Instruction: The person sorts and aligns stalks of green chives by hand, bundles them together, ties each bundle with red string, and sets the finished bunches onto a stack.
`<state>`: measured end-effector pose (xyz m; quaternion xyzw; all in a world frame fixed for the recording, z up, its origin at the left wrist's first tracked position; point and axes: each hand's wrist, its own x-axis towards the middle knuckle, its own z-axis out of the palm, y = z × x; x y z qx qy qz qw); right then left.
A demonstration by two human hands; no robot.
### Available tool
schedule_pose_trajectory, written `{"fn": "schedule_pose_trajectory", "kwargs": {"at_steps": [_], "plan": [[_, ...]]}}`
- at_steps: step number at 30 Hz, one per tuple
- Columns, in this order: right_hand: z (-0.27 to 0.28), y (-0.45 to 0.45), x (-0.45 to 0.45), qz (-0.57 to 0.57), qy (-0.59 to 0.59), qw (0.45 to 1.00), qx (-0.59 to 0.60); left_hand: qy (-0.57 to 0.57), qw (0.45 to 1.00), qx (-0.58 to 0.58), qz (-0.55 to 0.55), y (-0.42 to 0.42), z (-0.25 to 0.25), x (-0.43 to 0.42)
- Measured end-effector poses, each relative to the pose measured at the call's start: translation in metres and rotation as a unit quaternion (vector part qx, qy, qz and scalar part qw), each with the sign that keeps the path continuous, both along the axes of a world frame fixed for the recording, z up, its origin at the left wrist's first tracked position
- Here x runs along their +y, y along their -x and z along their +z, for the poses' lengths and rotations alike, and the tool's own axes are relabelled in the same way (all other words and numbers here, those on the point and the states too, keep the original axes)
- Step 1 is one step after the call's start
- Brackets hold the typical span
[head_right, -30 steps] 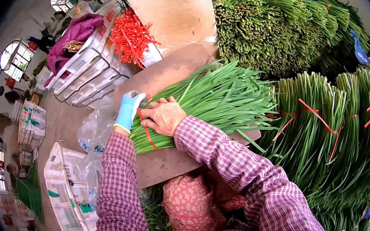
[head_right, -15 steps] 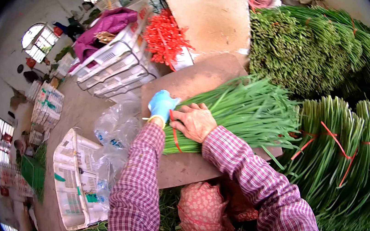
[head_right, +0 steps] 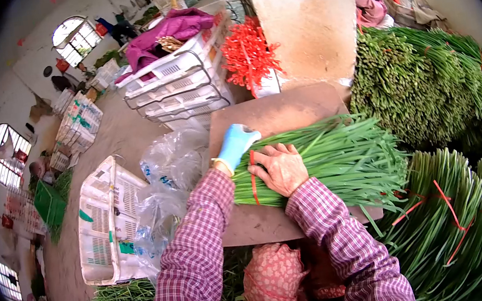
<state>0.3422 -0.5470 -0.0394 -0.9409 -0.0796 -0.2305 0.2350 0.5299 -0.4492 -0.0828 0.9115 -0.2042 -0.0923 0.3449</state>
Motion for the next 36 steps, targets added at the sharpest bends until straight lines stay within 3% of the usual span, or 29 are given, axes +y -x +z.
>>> {"fn": "schedule_pose_trajectory", "kwargs": {"at_steps": [3, 5, 10, 18, 20, 24, 26, 31, 33, 36], "plan": [[-0.001, 0.001, 0.001, -0.006, 0.002, 1.0, -0.004, 0.124, 0.986, 0.076, -0.08, 0.009, 0.008, 0.007], [-0.005, 0.0, 0.001, -0.01, 0.015, 1.0, -0.018, 0.206, 0.962, 0.162, -0.079, 0.011, 0.011, 0.009], [-0.002, 0.002, 0.001, -0.007, 0.011, 1.0, 0.011, 0.232, 0.948, 0.156, -0.155, 0.026, 0.033, 0.024], [-0.004, 0.003, 0.001, -0.011, 0.01, 1.0, -0.002, 0.265, 0.935, 0.202, -0.118, 0.033, 0.036, 0.024], [-0.005, 0.004, 0.003, -0.012, 0.003, 1.0, -0.015, 0.216, 0.953, 0.155, -0.149, 0.037, 0.04, 0.026], [-0.005, 0.012, 0.007, -0.016, -0.01, 0.999, -0.033, 0.228, 0.951, 0.162, -0.129, 0.054, 0.054, 0.028], [-0.001, 0.019, 0.01, -0.016, -0.032, 0.999, -0.018, 0.147, 0.962, 0.153, -0.175, 0.052, 0.061, 0.032], [0.004, 0.051, 0.024, -0.004, -0.085, 0.995, -0.056, 0.153, 0.963, 0.113, -0.189, 0.092, 0.075, 0.049], [0.004, 0.069, 0.032, 0.02, -0.138, 0.988, -0.062, 0.179, 0.965, 0.094, -0.167, 0.117, 0.064, 0.064], [0.012, 0.1, 0.045, 0.026, -0.146, 0.988, -0.049, 0.177, 0.98, -0.026, -0.088, 0.172, 0.043, 0.079]]}}
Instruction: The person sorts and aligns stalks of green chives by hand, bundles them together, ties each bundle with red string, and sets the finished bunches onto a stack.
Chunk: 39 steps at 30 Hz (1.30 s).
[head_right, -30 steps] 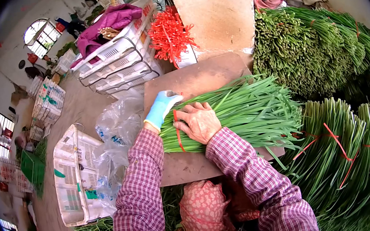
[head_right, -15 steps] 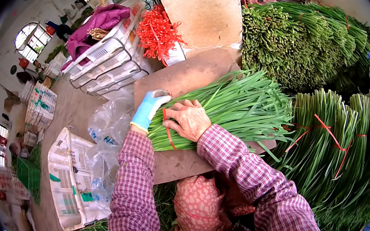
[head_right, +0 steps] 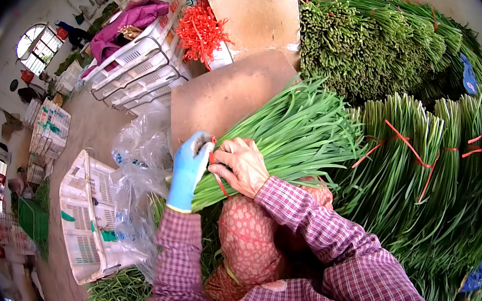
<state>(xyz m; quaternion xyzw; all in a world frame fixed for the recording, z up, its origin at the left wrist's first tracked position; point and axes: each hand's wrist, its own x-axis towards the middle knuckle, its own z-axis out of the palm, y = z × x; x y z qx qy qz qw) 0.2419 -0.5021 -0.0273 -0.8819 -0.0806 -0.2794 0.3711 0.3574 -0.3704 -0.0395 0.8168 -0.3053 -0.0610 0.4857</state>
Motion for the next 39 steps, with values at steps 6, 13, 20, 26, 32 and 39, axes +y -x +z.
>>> {"fn": "schedule_pose_trajectory", "kwargs": {"at_steps": [6, 13, 20, 26, 32, 39], "plan": [[0.012, 0.024, 0.005, -0.084, 0.034, 0.995, 0.036, 0.034, 0.995, -0.052, 0.074, 0.048, 0.01, 0.0], [0.011, 0.021, -0.001, -0.096, 0.091, 0.99, 0.047, 0.087, 0.992, -0.045, 0.083, 0.04, -0.005, -0.004], [0.009, 0.014, 0.001, -0.099, 0.125, 0.987, 0.025, 0.078, 0.992, -0.055, 0.083, 0.042, -0.001, -0.003], [0.01, 0.012, 0.002, -0.109, 0.122, 0.985, 0.05, 0.072, 0.992, -0.067, 0.081, 0.045, 0.003, -0.004], [0.009, 0.01, 0.0, -0.105, 0.111, 0.986, 0.064, 0.068, 0.991, -0.083, 0.077, 0.048, 0.003, -0.004], [0.013, 0.015, -0.005, -0.093, 0.095, 0.988, 0.08, 0.052, 0.997, -0.063, 0.01, 0.058, 0.011, 0.006]]}}
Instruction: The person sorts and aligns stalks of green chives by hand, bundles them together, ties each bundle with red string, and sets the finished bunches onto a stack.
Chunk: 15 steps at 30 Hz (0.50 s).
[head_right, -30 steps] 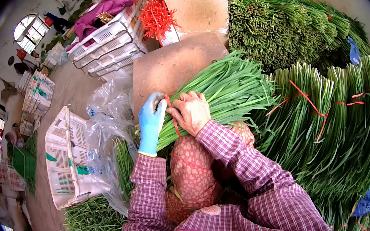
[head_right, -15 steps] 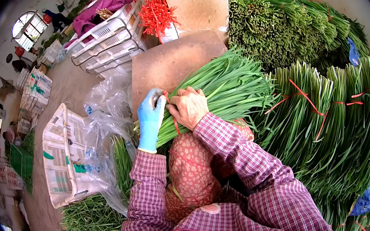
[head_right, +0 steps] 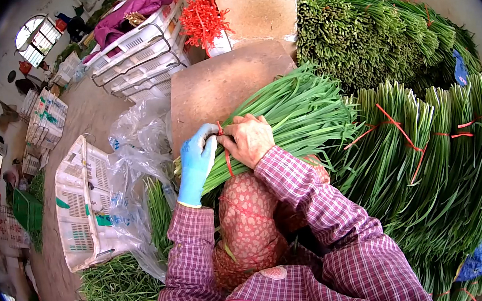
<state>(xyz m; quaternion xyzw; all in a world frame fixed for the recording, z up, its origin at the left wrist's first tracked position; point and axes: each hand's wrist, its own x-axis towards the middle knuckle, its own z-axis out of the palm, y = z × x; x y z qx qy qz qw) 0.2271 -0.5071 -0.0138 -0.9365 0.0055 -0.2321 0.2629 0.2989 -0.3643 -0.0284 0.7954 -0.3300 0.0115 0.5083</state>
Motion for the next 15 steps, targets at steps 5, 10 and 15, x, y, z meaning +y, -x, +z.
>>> {"fn": "schedule_pose_trajectory", "kwargs": {"at_steps": [5, 10, 15], "plan": [[-0.003, 0.002, -0.004, 0.008, 0.009, 0.999, -0.031, -0.033, 0.992, -0.085, -0.086, 0.011, 0.016, 0.012], [0.002, 0.006, -0.011, -0.027, 0.032, 0.997, -0.068, -0.102, 0.987, -0.11, -0.061, 0.012, 0.007, 0.013], [-0.003, 0.001, -0.008, -0.038, 0.004, 0.998, -0.053, -0.114, 0.983, -0.135, -0.045, 0.012, 0.004, 0.014]]}}
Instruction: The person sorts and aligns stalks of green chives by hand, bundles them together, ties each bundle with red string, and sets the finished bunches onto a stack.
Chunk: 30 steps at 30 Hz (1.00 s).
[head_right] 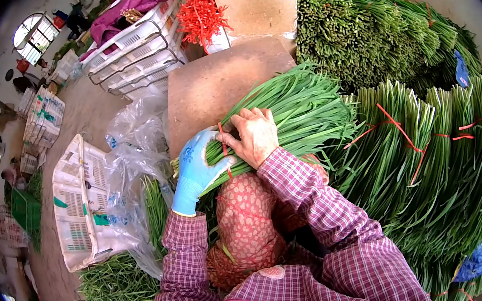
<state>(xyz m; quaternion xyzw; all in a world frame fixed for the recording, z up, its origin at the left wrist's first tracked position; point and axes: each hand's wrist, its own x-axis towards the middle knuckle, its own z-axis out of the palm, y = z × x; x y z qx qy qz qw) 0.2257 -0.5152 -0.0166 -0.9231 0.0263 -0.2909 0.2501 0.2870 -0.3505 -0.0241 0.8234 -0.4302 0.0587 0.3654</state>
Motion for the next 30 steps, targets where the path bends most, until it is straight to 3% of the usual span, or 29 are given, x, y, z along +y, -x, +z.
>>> {"fn": "schedule_pose_trajectory", "kwargs": {"at_steps": [8, 10, 11, 14, 17, 19, 23, 25, 27, 29, 30], "plan": [[0.0, 0.002, 0.005, 0.034, -0.097, 0.992, -0.071, -0.021, 0.998, 0.058, 0.006, -0.005, 0.004, 0.003], [-0.001, 0.002, 0.002, 0.031, -0.138, 0.988, -0.062, -0.11, 0.991, -0.073, 0.011, -0.006, 0.007, 0.002], [-0.003, 0.0, 0.001, 0.031, -0.139, 0.988, -0.062, -0.111, 0.991, -0.073, 0.011, -0.008, 0.009, 0.001], [-0.003, -0.004, -0.004, -0.001, -0.184, 0.981, -0.061, -0.24, 0.97, 0.035, 0.004, -0.02, 0.025, -0.002], [-0.001, -0.017, -0.008, -0.01, -0.203, 0.976, -0.08, -0.189, 0.971, 0.135, -0.05, -0.046, 0.026, 0.0], [0.01, -0.032, -0.007, 0.02, -0.126, 0.979, -0.156, -0.122, 0.952, 0.253, -0.118, -0.062, 0.036, -0.002], [0.049, -0.04, 0.004, 0.075, -0.104, 0.973, -0.194, -0.205, 0.932, 0.271, -0.124, -0.087, 0.066, -0.005], [0.046, -0.052, 0.004, 0.075, -0.115, 0.977, -0.166, -0.221, 0.908, 0.302, -0.19, -0.097, 0.065, -0.004], [0.039, -0.065, 0.003, 0.073, -0.124, 0.98, -0.137, -0.258, 0.892, 0.33, -0.169, -0.102, 0.063, -0.003], [0.029, -0.078, 0.002, 0.083, -0.229, 0.97, -0.009, -0.325, 0.9, 0.269, -0.113, -0.107, 0.056, -0.004], [0.02, -0.085, -0.001, 0.109, -0.282, 0.952, -0.058, -0.274, 0.926, 0.225, -0.129, -0.114, 0.045, -0.002]]}}
